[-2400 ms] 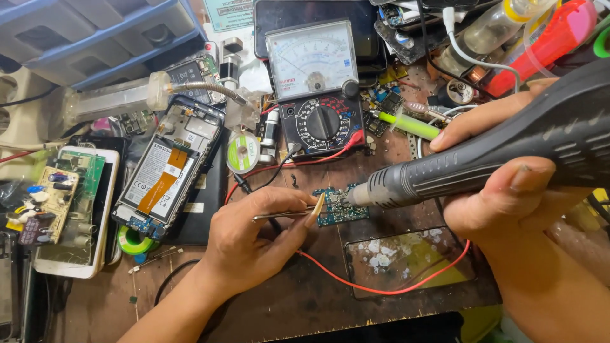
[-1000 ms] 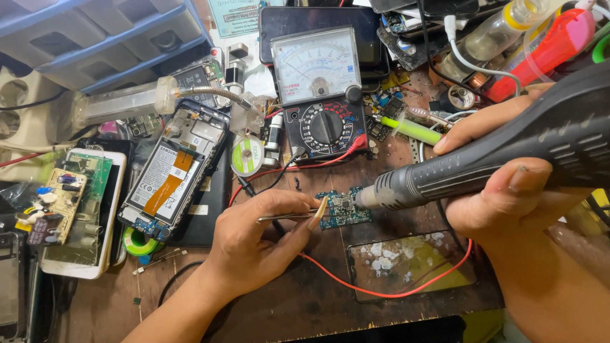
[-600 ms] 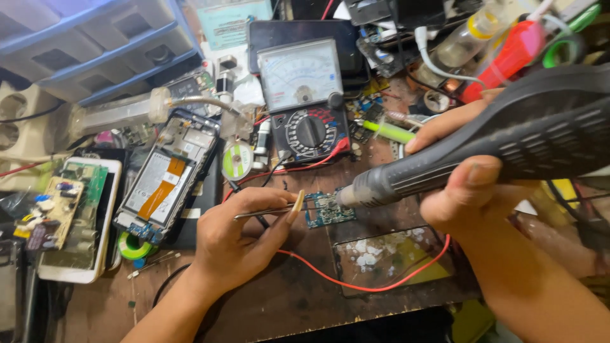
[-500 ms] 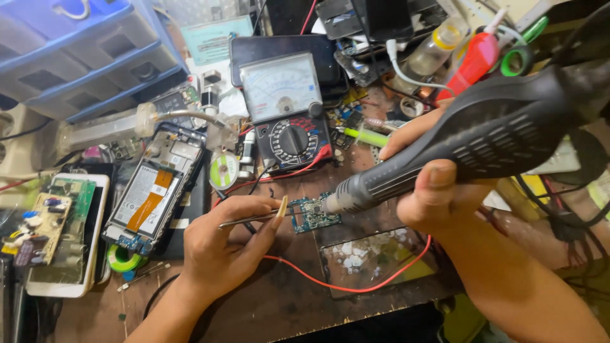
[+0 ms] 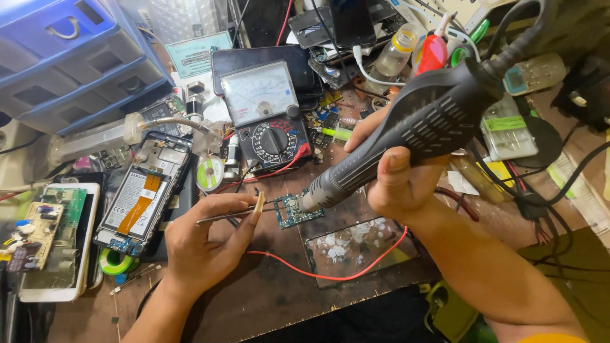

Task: The person uses a hot air gun to heat a small circuit board while holding it with tweezers. They repeatedly apply heat to specific components on the board, occasionally adjusting the board's position and the tool's angle.

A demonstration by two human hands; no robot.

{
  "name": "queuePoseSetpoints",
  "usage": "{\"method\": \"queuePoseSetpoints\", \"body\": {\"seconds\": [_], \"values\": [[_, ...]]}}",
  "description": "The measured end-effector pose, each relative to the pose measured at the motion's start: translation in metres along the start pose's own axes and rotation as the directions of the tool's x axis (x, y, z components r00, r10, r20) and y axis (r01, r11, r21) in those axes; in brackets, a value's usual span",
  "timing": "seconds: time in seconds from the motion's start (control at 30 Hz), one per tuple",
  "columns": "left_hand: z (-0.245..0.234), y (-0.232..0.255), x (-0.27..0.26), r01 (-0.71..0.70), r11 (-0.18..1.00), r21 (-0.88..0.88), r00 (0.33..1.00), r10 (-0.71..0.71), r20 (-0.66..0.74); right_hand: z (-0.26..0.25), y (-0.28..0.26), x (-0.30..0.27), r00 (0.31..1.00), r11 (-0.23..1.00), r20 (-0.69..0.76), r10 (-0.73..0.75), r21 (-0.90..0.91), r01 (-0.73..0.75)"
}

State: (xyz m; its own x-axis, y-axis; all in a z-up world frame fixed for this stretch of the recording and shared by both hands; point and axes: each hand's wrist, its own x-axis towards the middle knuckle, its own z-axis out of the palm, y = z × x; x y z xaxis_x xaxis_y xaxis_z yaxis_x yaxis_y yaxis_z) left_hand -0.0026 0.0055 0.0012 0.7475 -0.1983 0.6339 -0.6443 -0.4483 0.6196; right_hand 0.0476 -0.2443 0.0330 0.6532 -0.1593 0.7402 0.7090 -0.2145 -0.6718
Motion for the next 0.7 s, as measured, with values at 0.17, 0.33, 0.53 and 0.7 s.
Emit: {"method": "queuePoseSetpoints", "body": {"seconds": [0.17, 0.33, 0.53, 0.7], "values": [[-0.001, -0.002, -0.005, 0.007, 0.999, 0.04, 1.0, -0.007, 0.005, 0.002, -0.003, 0.002, 0.998, 0.998, 0.012, -0.066, 0.023, 0.065], [0.0, 0.005, -0.001, -0.019, 0.998, -0.056, 0.999, 0.021, 0.046, 0.006, 0.003, 0.002, 0.995, 0.995, -0.019, -0.099, -0.034, 0.099], [0.001, 0.006, 0.001, 0.007, 0.998, -0.067, 0.998, -0.003, 0.07, 0.005, -0.004, 0.008, 0.997, 0.992, 0.016, -0.076, -0.104, 0.077], [0.005, 0.008, 0.004, 0.007, 0.996, -0.092, 0.998, -0.001, 0.07, 0.001, -0.011, 0.01, 0.997, 0.969, 0.072, -0.036, -0.241, 0.052]]}}
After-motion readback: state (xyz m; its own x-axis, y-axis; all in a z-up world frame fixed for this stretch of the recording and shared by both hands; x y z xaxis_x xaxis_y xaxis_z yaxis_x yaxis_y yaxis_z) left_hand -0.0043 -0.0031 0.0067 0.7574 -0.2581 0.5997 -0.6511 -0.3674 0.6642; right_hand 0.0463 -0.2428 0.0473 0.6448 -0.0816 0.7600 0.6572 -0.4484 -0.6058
